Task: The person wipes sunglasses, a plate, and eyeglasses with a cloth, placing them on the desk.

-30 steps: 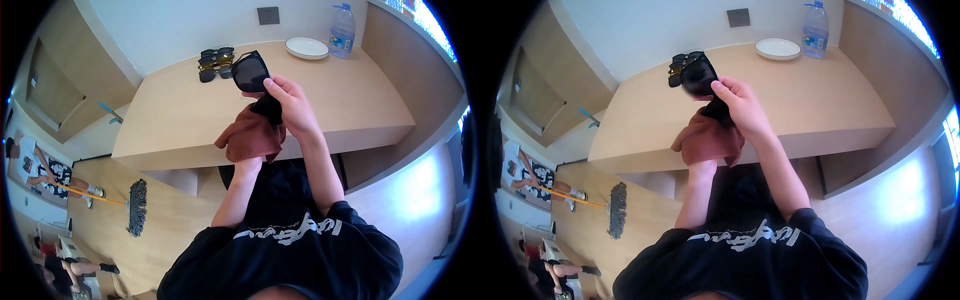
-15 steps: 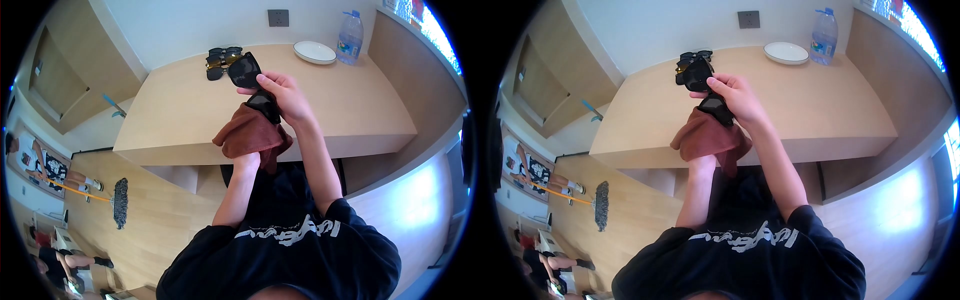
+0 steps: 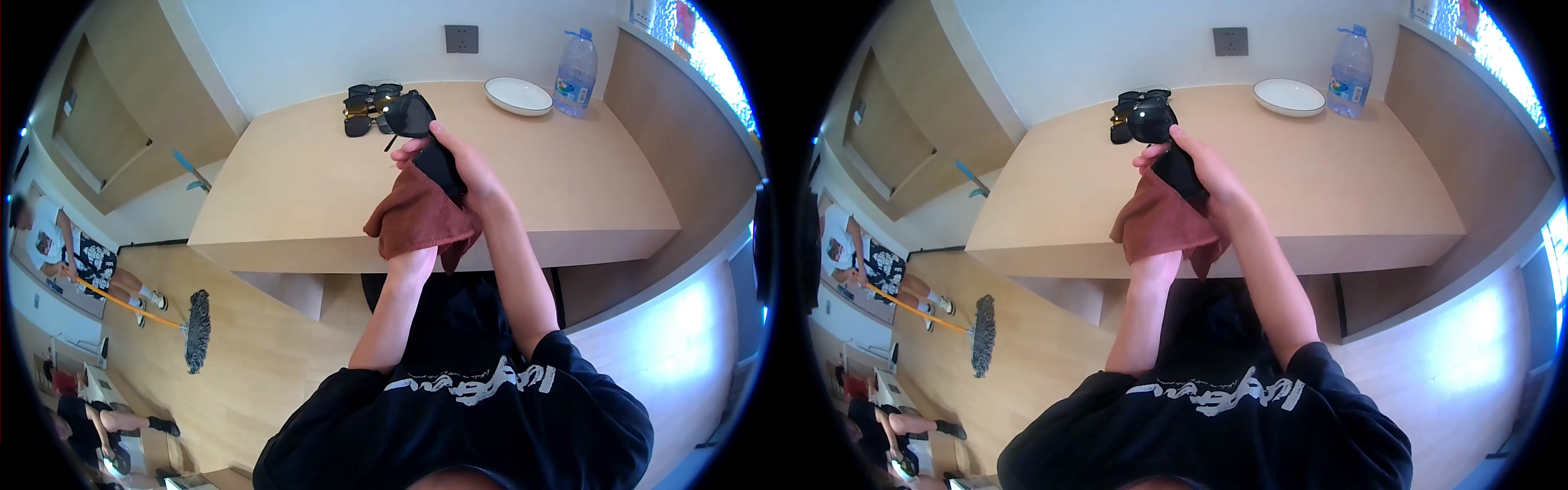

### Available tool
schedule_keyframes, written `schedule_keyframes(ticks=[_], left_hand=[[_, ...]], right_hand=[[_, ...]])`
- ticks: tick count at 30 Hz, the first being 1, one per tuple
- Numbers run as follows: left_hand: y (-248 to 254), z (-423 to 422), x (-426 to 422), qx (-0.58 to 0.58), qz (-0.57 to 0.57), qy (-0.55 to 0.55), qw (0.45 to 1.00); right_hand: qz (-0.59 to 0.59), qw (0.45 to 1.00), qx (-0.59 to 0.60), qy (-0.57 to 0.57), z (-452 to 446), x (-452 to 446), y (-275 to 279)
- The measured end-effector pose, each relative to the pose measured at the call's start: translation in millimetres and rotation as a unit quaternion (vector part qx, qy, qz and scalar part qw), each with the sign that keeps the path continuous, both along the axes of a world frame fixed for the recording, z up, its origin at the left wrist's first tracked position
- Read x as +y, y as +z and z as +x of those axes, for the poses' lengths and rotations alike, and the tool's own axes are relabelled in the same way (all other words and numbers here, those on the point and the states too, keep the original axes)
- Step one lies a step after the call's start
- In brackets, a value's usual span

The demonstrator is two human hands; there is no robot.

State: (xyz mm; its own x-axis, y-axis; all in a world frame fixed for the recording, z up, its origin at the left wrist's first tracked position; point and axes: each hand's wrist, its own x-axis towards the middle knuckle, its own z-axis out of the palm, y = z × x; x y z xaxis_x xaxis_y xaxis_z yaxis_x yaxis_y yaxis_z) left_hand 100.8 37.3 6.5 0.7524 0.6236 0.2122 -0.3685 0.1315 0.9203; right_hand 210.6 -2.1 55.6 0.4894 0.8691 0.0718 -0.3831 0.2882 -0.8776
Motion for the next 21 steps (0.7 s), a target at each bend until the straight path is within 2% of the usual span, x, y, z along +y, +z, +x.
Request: schedule_keyframes(ticks=[4,7,8,9,10,12,13,14,15,16,17,18,19,20,21], left_hand=[[-5.8,3.5,11.5,0.003,0.017,0.037,0.999],[8.0,0.3,13.5,0.062,0.03,0.044,0.997],[23.3,3.3,11.7,0.25,0.286,0.153,0.912],[36.7,4.8,9.7,0.407,0.508,0.244,0.719],[45.7,3.9,7.2,0.409,0.506,0.245,0.719],[56.7,3.9,4.1,0.494,0.449,0.166,0.726],[51.9,4.4,3.5,0.494,0.448,0.168,0.726],[41.7,5.6,2.9,0.322,0.268,0.197,0.886],[31.9,7.6,4.0,0.122,0.065,0.21,0.968],[23.4,10.7,4.5,0.123,0.065,0.212,0.967],[13.8,14.1,4.0,-0.02,-0.043,0.168,0.985],[1.8,18.8,6.7,-0.167,-0.148,0.116,0.968],[-7.1,22.2,11.3,-0.075,-0.069,0.103,0.989],[-17.4,25.6,10.9,-0.077,-0.069,0.102,0.989],[-15.6,22.6,5.3,-0.139,-0.162,0.064,0.975]], right_hand=[[0.011,0.999,-0.033,0.012,5.8,-2.2,11.5],[0.04,0.996,-0.077,0.038,2.5,-4.7,19.5],[0.05,0.993,-0.096,0.045,2.4,-4.4,21.6],[0.061,0.99,-0.117,0.052,2.1,-3.3,21.9],[0.06,0.99,-0.117,0.054,0.8,-2.2,21.4],[0.085,0.986,-0.136,0.051,-1.1,1.3,20.7],[0.085,0.986,-0.137,0.052,-3.9,3.7,19.3],[0.074,0.983,-0.168,0.027,-7.3,6.9,16.4],[0.062,0.978,-0.197,0.003,-9.1,11.3,13.7],[0.063,0.978,-0.197,0.006,-8.9,15.8,9.2],[0.059,0.972,-0.228,-0.019,-8.5,19.3,3.3],[0.056,0.963,-0.261,-0.045,-7.4,21.6,1.3],[0.057,0.962,-0.264,-0.045,-8.4,20.4,3.2],[0.023,0.956,-0.287,-0.054,-12.0,15.9,3.4],[-0.012,0.95,-0.307,-0.062,-16.3,10.7,0.6]])
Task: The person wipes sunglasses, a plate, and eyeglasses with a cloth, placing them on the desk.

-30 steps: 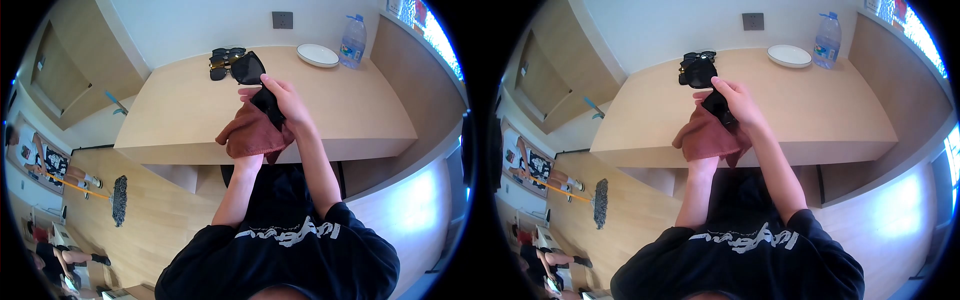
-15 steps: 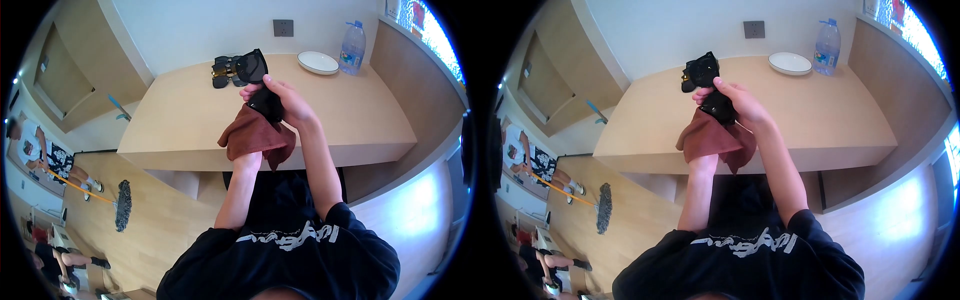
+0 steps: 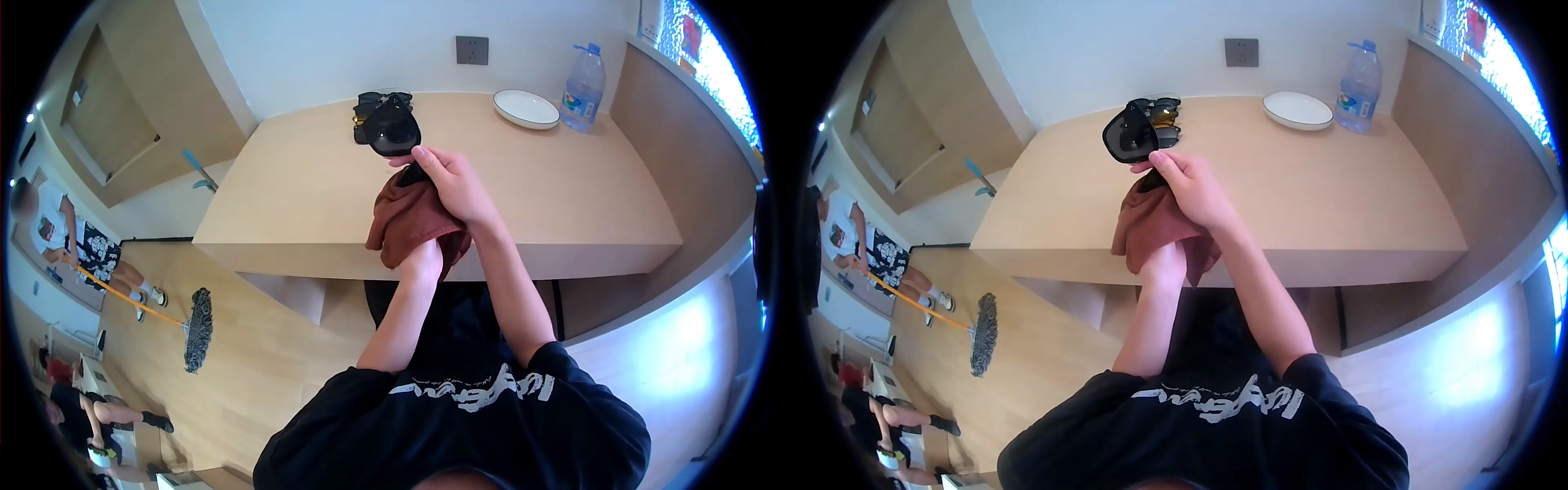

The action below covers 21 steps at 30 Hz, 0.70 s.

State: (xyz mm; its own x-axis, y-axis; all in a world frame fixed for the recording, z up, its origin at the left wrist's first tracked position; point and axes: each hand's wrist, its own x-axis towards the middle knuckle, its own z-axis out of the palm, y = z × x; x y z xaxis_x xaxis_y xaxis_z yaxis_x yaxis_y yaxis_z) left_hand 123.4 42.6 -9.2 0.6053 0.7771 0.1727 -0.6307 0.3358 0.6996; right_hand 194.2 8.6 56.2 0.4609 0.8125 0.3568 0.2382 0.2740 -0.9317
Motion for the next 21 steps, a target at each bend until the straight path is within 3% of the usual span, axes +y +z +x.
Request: schedule_keyframes(ticks=[1,6,9,10,11,12,13,15,16,17,19,20,21], left_hand=[[1.9,-2.3,-3.2,-0.074,-0.084,-0.038,0.993],[20.3,-14.8,7.8,-0.018,-0.095,-0.016,0.995],[21.5,-13.4,12.1,-0.006,-0.088,-0.001,0.996],[18.1,-13.4,15.4,0.151,0.069,0.039,0.985],[13.8,-12.5,18.3,0.298,0.223,0.079,0.925],[8.3,-10.4,22.1,0.432,0.361,0.116,0.818],[-2.7,-4.9,29.4,0.433,0.36,0.116,0.819],[-38.2,7.5,46.9,0.386,0.419,0.043,0.821],[-58.0,9.7,47.9,0.168,0.096,0.019,0.981],[-56.0,9.0,51.9,0.166,0.095,0.023,0.981],[-46.0,3.5,65.4,-0.046,-0.062,-0.041,0.996],[2.9,-17.4,45.2,-0.01,0.032,0.035,0.999],[5.0,-20.2,45.5,-0.01,0.033,0.035,0.999]], right_hand=[[-0.001,1.0,0.001,-0.001,-2.1,-3.3,-2.0],[0.159,0.985,-0.015,-0.071,-15.3,-20.4,-5.8],[0.157,0.978,-0.013,-0.138,0.2,-18.8,-8.8],[0.18,0.97,0.003,-0.162,2.8,-18.2,-10.7],[0.185,0.969,0.001,-0.161,6.2,-20.8,-14.5],[0.222,0.963,0.084,-0.127,9.1,-24.9,-19.5],[0.253,0.948,0.169,-0.093,9.2,-27.7,-22.2],[0.254,0.942,0.191,-0.107,9.0,-34.2,-29.7],[0.25,0.949,0.168,-0.091,14.0,-42.8,-39.1],[0.248,0.955,0.143,-0.074,18.5,-52.5,-45.8],[0.171,0.978,0.046,-0.108,12.9,-82.8,-48.0],[0.156,0.98,0.001,-0.122,9.9,-97.1,-49.9],[0.181,0.976,-0.023,-0.118,7.4,-105.7,-52.2]])
